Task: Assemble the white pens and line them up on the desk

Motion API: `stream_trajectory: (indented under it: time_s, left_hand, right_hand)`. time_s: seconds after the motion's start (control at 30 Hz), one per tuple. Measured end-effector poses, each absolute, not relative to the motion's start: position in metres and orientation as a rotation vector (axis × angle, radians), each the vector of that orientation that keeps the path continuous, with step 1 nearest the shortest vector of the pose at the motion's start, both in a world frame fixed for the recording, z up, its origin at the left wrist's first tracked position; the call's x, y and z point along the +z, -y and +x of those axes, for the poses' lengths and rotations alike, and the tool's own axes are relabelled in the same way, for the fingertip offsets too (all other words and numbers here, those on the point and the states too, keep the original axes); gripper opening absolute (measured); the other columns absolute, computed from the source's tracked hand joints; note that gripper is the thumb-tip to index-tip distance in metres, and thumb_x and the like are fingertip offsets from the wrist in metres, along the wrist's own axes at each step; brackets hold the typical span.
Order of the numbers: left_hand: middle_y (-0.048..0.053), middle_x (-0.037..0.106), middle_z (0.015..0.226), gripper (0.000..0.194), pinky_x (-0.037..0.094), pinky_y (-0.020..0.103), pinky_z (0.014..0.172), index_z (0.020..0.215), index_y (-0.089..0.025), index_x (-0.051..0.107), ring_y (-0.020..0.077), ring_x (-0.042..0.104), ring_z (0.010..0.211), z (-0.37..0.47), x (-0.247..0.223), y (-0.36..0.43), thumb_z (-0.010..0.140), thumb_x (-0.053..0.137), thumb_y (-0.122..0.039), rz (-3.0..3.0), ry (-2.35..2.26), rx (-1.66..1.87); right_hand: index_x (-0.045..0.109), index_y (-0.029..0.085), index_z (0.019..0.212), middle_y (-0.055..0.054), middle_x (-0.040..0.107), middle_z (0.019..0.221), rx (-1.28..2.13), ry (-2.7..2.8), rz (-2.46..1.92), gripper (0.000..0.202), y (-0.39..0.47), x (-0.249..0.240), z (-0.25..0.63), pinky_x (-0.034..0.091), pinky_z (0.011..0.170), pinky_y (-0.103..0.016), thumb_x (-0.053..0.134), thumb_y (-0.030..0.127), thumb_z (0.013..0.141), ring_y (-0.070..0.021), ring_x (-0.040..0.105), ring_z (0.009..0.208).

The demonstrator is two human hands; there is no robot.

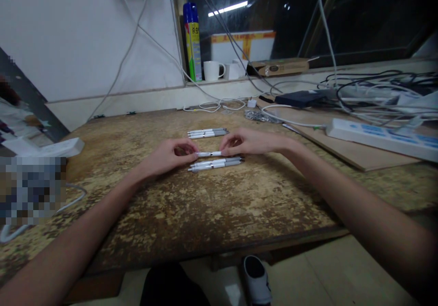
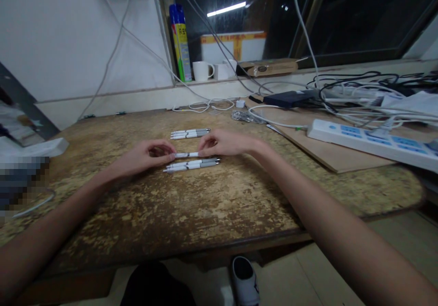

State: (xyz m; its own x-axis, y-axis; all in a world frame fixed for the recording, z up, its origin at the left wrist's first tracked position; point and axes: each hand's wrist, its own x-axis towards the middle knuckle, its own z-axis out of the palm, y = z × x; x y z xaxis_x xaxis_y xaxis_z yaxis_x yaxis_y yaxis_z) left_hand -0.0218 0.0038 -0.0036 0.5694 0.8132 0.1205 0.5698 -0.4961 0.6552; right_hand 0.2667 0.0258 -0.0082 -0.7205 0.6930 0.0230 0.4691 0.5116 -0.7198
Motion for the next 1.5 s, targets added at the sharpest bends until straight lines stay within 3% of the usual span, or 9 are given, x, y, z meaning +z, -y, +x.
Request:
stream_trajectory:
  time_s: [0.37, 0.6, 0.77, 0.9, 1.1, 1.33, 1.5]
  left_hand:
    - [0.005, 0.077, 0.101, 0.032, 0.049, 0.033, 0.079, 0.103, -0.025, 0.079, 0.0217, 0.067, 0.089, -0.016, 0.004, 0.001, 0.088, 0.064, -0.049, 2.223, -1.092, 0.479]
    - [0.006, 0.076, 0.104, 0.034, 0.050, 0.035, 0.081, 0.104, -0.022, 0.077, 0.0227, 0.067, 0.086, -0.019, -0.006, -0.005, 0.090, 0.059, -0.046, 2.179, -1.288, 0.671]
    - [0.009, 0.074, 0.114, 0.042, 0.052, 0.041, 0.092, 0.121, -0.021, 0.071, 0.0266, 0.068, 0.099, -0.026, -0.018, -0.016, 0.087, 0.061, -0.043, 2.109, -1.455, 0.847]
    - [0.012, 0.071, 0.128, 0.049, 0.046, 0.047, 0.107, 0.129, -0.019, 0.067, 0.0296, 0.065, 0.116, -0.027, -0.024, -0.020, 0.086, 0.062, -0.042, 2.046, -1.469, 0.858]
    - [0.016, 0.062, 0.145, 0.055, 0.036, 0.047, 0.120, 0.131, -0.016, 0.064, 0.0294, 0.058, 0.134, -0.025, -0.027, -0.022, 0.082, 0.067, -0.040, 1.940, -1.351, 0.895]
    - [0.016, 0.066, 0.139, 0.051, 0.039, 0.051, 0.118, 0.123, -0.017, 0.067, 0.0313, 0.060, 0.132, -0.023, -0.026, -0.023, 0.076, 0.073, -0.037, 1.863, -1.262, 0.962]
    - [0.016, 0.064, 0.141, 0.050, 0.040, 0.049, 0.117, 0.127, -0.017, 0.064, 0.0294, 0.059, 0.133, -0.019, -0.022, -0.017, 0.081, 0.070, -0.036, 1.849, -1.257, 0.953]
  right_hand:
    - [0.075, 0.018, 0.095, -0.005, 0.071, 0.092, 0.980, 2.420, -0.967, 0.027, -0.024, -0.008, 0.264, 0.041, 0.070, -0.029, 0.063, 0.042, 0.091, -0.0167, 0.057, 0.079]
    - [0.071, 0.017, 0.079, -0.003, 0.063, 0.069, 0.526, 2.192, -1.335, 0.039, -0.034, -0.010, 0.273, 0.034, 0.064, -0.030, 0.047, 0.039, 0.099, -0.0161, 0.050, 0.064]
    - [0.073, 0.014, 0.096, -0.009, 0.074, 0.095, 0.273, 1.955, -1.522, 0.028, -0.042, -0.022, 0.277, 0.042, 0.078, -0.030, 0.047, 0.021, 0.097, -0.0211, 0.064, 0.086]
    - [0.072, 0.013, 0.108, -0.014, 0.075, 0.109, 0.339, 1.956, -1.499, 0.024, -0.045, -0.031, 0.273, 0.047, 0.088, -0.033, 0.053, 0.018, 0.094, -0.0246, 0.067, 0.098]
    - [0.071, 0.012, 0.109, -0.014, 0.076, 0.110, 0.420, 1.983, -1.390, 0.027, -0.050, -0.038, 0.270, 0.050, 0.093, -0.036, 0.057, 0.010, 0.086, -0.0234, 0.068, 0.100]
    - [0.070, 0.013, 0.104, -0.012, 0.076, 0.107, 0.511, 1.931, -1.320, 0.025, -0.056, -0.045, 0.269, 0.054, 0.089, -0.033, 0.059, 0.005, 0.083, -0.0197, 0.069, 0.093]
    - [0.072, 0.011, 0.102, -0.012, 0.075, 0.099, 0.616, 1.766, -1.313, 0.022, -0.062, -0.049, 0.269, 0.054, 0.078, -0.033, 0.068, 0.012, 0.081, -0.0195, 0.067, 0.083]
